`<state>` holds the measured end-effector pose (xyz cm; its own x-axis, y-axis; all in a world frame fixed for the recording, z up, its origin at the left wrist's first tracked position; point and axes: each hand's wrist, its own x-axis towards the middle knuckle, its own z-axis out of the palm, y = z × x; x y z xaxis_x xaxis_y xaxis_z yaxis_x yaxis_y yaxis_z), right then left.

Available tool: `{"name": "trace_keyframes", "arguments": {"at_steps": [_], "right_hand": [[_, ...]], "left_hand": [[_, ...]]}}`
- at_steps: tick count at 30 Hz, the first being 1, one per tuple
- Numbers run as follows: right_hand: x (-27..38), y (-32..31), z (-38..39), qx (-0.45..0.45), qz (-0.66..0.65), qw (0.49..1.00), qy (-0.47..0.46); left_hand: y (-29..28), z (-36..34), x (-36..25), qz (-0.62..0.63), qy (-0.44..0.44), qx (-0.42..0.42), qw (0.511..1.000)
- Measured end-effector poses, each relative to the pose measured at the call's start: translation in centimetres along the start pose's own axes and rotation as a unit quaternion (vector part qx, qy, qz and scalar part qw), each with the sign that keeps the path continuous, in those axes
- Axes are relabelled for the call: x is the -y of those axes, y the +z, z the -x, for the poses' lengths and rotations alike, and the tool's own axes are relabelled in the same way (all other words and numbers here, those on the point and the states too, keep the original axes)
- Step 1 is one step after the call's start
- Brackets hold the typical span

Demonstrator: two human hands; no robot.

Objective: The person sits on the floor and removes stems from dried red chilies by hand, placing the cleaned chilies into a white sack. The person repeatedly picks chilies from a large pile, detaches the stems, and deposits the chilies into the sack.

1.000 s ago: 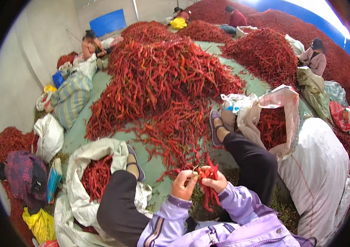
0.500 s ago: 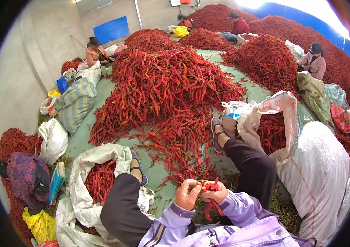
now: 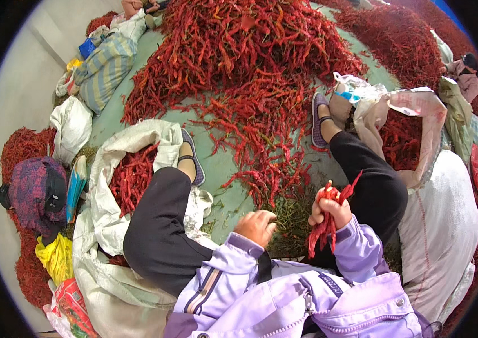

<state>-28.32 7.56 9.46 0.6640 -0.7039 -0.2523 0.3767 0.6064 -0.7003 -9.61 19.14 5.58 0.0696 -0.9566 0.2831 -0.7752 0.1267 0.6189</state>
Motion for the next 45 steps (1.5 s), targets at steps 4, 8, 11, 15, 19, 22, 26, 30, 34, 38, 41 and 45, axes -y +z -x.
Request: {"name": "trace_keyframes", "arguments": {"at_steps": [4,8,11,15,19,22,26,30,34,38,41,45], "right_hand": [[-1.9,0.1,-3.2,0.009,-0.111,0.993,0.028],[-3.1,-0.4,-4.4,0.014,-0.157,0.985,0.064],[-3.5,-1.8,-4.6,0.032,-0.134,0.988,0.072],[-3.1,-2.9,-4.7,-0.020,-0.121,0.989,0.083],[-3.0,-2.6,-4.8,-0.047,-0.144,0.985,0.083],[-4.1,-2.7,-5.1,-0.071,-0.120,0.988,0.059],[-4.9,-3.9,-5.7,-0.140,-0.065,0.987,0.050],[-6.8,-4.6,-6.5,-0.163,-0.030,0.985,0.044],[-8.8,-5.8,-6.3,-0.113,0.118,0.987,0.006],[-7.4,-3.9,-4.2,-0.026,0.198,0.980,0.015],[-6.0,-3.4,-2.0,0.037,0.123,0.988,0.090],[-7.5,-2.9,-1.4,0.180,0.109,0.967,0.142]], "left_hand": [[0.2,-2.3,6.0,0.143,-0.239,-0.109,0.954],[0.2,-5.4,14.0,0.022,-0.335,-0.173,0.926],[3.6,-1.2,21.9,-0.129,-0.381,-0.108,0.909],[7.4,0.4,23.5,-0.158,-0.397,-0.022,0.904],[7.0,-1.1,22.0,-0.076,-0.392,0.004,0.917],[6.6,-1.8,19.8,-0.062,-0.340,-0.037,0.938],[6.3,-6.0,11.6,0.170,-0.467,-0.010,0.868],[4.6,-6.1,5.9,0.224,-0.435,0.059,0.870],[6.3,-3.5,3.6,0.073,-0.097,0.060,0.991],[5.1,-1.6,1.0,0.031,0.024,0.113,0.993],[1.8,-1.4,-2.5,0.073,0.069,0.112,0.989],[-0.2,1.4,-4.7,0.091,0.147,0.171,0.970]]}}
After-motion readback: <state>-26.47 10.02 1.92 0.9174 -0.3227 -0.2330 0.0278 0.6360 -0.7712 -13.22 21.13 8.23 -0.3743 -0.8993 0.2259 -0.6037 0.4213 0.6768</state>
